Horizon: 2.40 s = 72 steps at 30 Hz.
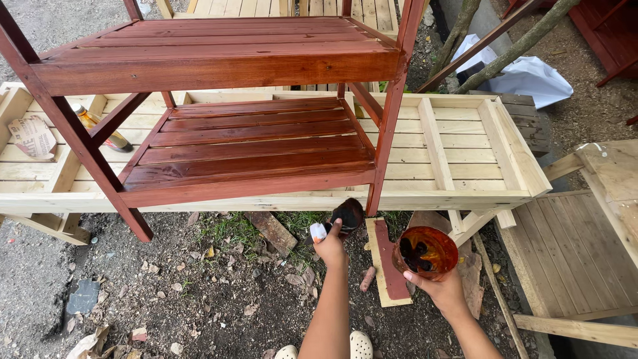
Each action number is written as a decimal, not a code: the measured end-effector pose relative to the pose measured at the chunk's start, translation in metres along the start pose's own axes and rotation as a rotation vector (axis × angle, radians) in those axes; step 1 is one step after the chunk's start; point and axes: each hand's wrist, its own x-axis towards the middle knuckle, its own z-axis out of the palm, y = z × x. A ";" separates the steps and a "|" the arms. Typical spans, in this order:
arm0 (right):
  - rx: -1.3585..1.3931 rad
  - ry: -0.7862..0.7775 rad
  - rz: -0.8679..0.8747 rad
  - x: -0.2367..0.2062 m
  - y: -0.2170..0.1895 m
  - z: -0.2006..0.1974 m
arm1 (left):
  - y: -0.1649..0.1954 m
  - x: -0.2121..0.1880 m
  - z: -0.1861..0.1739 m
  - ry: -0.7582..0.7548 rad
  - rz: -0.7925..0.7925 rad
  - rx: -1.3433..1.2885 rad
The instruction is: The person applies reddish-brown wood stain to a wooden tiered shelf unit outdoors. They dip a cloth-wrapped applicator into a container of stain and wipe it across the shelf slats, rails, and legs, working over different surfaces of the rack.
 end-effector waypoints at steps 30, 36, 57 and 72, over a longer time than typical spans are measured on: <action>0.215 -0.068 0.105 0.020 0.008 0.038 | 0.129 -0.034 -0.133 -0.049 0.728 1.285; 0.250 -0.267 -0.098 0.042 -0.018 0.082 | 0.240 -0.021 -0.098 -0.429 1.241 2.141; 0.228 -0.502 -0.079 0.118 -0.060 0.132 | 0.236 0.032 -0.081 -0.462 1.339 2.489; 0.215 -0.548 -0.125 0.107 -0.070 0.156 | 0.193 0.015 -0.157 0.349 0.526 0.260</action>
